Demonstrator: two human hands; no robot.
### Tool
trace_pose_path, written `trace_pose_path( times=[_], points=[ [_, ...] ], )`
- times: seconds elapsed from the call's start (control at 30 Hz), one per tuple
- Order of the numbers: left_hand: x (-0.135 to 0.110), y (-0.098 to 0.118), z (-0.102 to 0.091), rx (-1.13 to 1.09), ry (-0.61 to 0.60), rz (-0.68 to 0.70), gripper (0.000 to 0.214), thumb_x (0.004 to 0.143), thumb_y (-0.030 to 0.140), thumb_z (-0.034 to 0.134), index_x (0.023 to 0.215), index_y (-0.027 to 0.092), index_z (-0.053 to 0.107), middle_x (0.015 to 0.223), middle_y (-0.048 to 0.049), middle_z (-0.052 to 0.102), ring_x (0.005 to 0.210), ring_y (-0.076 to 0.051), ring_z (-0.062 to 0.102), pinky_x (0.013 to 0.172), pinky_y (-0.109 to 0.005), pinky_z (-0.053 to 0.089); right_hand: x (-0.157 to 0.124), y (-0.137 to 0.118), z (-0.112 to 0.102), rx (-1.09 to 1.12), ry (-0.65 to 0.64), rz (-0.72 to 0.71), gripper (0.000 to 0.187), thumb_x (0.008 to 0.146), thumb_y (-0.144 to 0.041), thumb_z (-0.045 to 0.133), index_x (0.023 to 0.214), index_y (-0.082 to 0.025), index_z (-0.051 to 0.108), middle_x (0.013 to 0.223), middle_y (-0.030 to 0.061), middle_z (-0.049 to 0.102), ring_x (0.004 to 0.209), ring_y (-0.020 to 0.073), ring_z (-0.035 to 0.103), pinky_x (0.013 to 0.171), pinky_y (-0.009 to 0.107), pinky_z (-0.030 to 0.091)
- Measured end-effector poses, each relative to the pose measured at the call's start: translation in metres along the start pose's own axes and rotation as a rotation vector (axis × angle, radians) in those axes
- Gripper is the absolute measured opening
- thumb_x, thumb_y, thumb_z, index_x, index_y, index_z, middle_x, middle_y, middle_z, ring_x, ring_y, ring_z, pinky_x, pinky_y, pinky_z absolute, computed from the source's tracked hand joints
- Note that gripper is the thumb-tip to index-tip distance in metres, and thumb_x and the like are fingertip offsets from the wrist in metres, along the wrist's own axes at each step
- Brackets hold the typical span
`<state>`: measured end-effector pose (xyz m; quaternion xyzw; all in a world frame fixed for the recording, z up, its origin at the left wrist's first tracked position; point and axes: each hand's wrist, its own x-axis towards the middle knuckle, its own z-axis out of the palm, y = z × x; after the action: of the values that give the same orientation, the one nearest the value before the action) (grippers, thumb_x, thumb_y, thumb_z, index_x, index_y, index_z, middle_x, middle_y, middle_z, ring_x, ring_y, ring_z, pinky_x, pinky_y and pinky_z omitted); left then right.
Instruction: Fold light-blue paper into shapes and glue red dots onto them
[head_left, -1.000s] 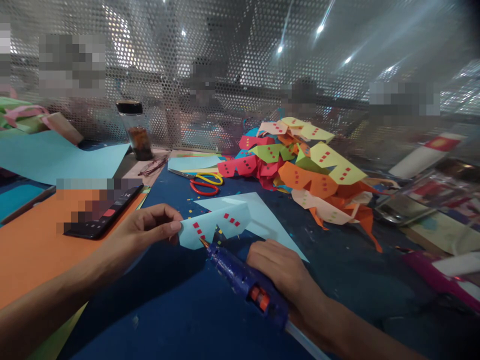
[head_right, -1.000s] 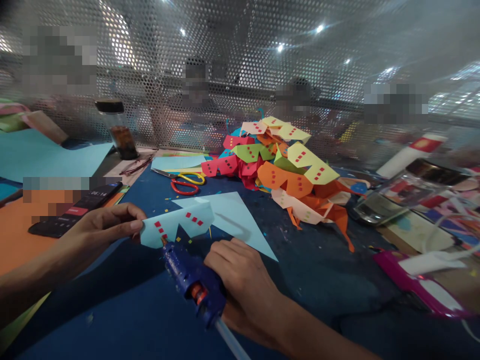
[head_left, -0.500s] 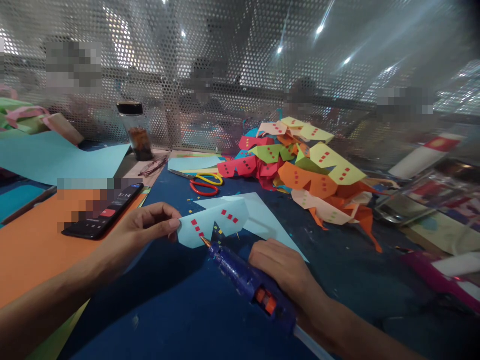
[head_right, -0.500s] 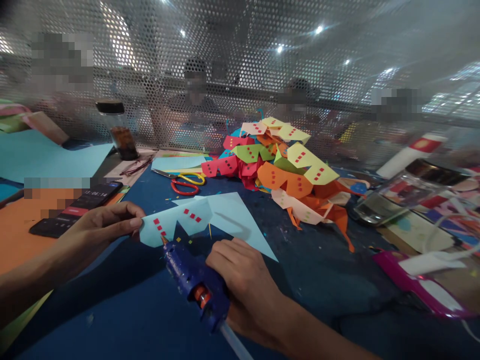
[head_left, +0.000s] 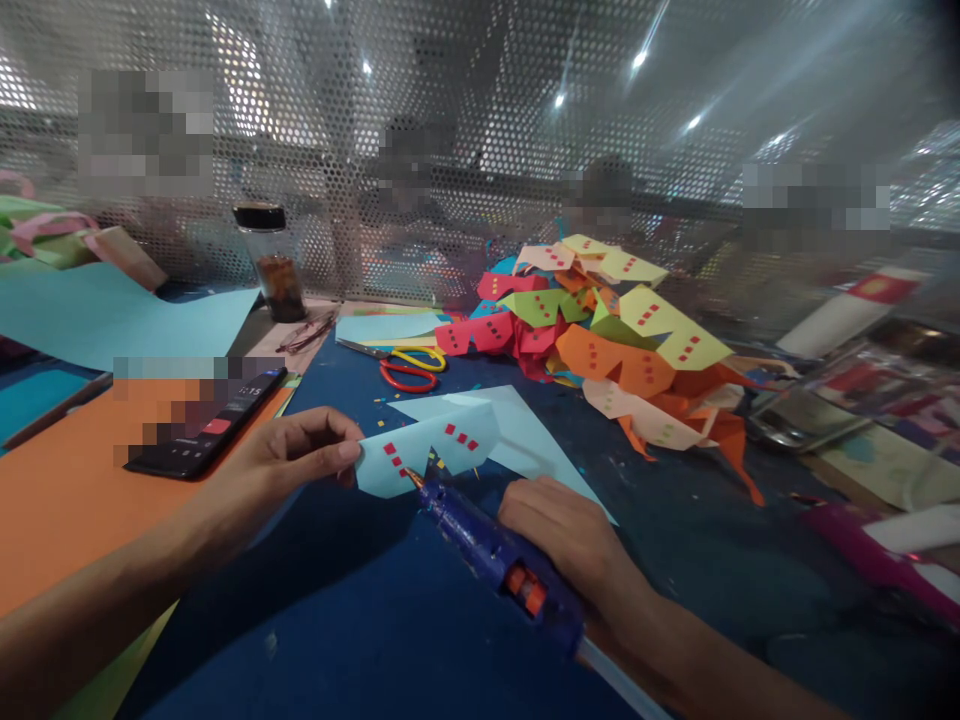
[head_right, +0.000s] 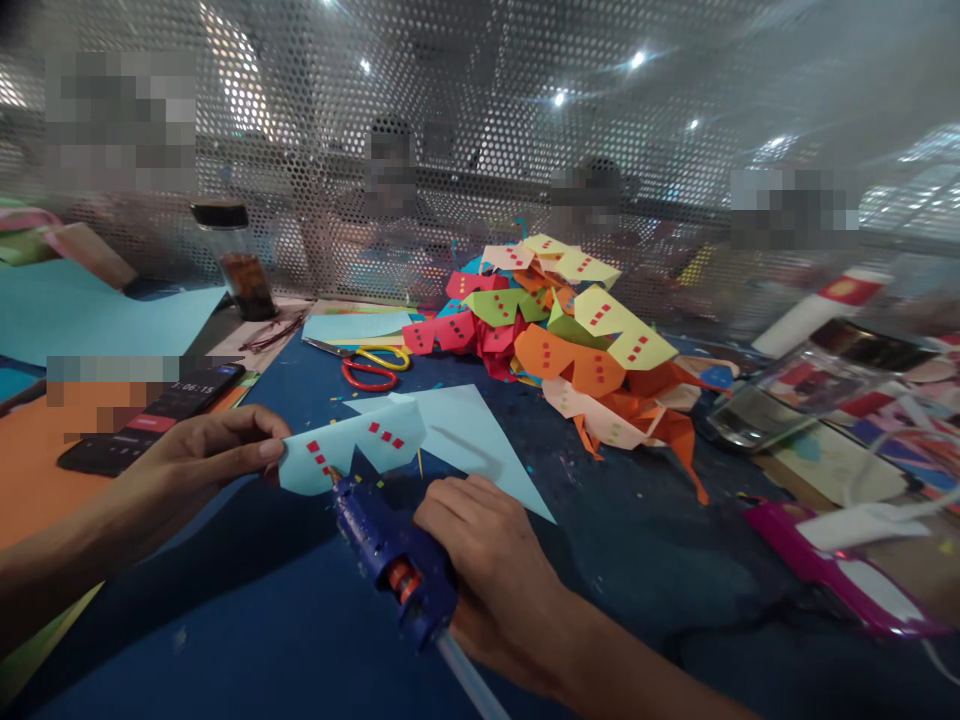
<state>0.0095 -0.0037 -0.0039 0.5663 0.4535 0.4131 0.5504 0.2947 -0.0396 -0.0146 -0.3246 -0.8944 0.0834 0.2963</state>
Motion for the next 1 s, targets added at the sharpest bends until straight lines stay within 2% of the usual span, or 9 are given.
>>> trace_pose_path(
  times=[0.3, 0.47, 0.8, 0.9, 1.0],
  points=[
    [-0.001, -0.001, 0.0, -0.003, -0.014, -0.009, 0.014, 0.084, 0.035, 0.073, 0.081, 0.022, 0.07, 0.069, 0.0016, 0.064, 0.068, -0.013, 0.055, 0.066, -0.025, 0.041, 0.002, 0.002, -0.002, -0.013, -0.007, -0.043, 0.016, 0.087, -0.014, 0.043, 0.074, -0.022, 0.04, 0.067, -0.0009, 0.05, 0.061, 0.014, 0.042, 0.059, 0.03, 0.029],
    [0.002, -0.001, 0.0, -0.001, -0.018, -0.003, 0.015, 0.084, 0.036, 0.072, 0.082, 0.021, 0.07, 0.068, 0.0012, 0.064, 0.067, -0.013, 0.055, 0.065, -0.026, 0.041, 0.005, 0.001, -0.004, -0.036, 0.003, -0.062, 0.021, 0.09, -0.011, 0.036, 0.072, -0.021, 0.04, 0.065, -0.0012, 0.048, 0.058, 0.013, 0.043, 0.057, 0.029, 0.029],
    [0.001, 0.001, 0.0, 0.012, 0.023, -0.016, 0.017, 0.081, 0.037, 0.074, 0.08, 0.021, 0.07, 0.066, 0.0021, 0.062, 0.067, -0.012, 0.053, 0.066, -0.025, 0.04, 0.003, 0.003, -0.005, -0.009, -0.001, -0.124, 0.022, 0.091, -0.008, 0.036, 0.076, -0.02, 0.046, 0.068, 0.0002, 0.053, 0.062, 0.0145, 0.049, 0.059, 0.03, 0.032],
    [0.001, 0.001, -0.001, 0.013, 0.055, -0.015, 0.018, 0.079, 0.037, 0.075, 0.079, 0.02, 0.069, 0.066, 0.0018, 0.062, 0.068, -0.013, 0.054, 0.066, -0.025, 0.04, 0.002, 0.003, -0.011, -0.024, 0.019, -0.093, 0.015, 0.092, -0.014, 0.043, 0.081, -0.02, 0.05, 0.072, 0.0012, 0.056, 0.066, 0.0157, 0.052, 0.06, 0.03, 0.036],
    [0.001, 0.001, -0.003, 0.003, 0.071, 0.003, 0.018, 0.08, 0.037, 0.074, 0.079, 0.02, 0.069, 0.068, 0.0019, 0.062, 0.07, -0.013, 0.054, 0.068, -0.024, 0.041, 0.001, 0.003, -0.022, -0.12, 0.105, -0.025, 0.006, 0.089, -0.017, 0.055, 0.086, -0.022, 0.053, 0.077, 0.0012, 0.059, 0.069, 0.0162, 0.054, 0.063, 0.03, 0.038]
  ],
)
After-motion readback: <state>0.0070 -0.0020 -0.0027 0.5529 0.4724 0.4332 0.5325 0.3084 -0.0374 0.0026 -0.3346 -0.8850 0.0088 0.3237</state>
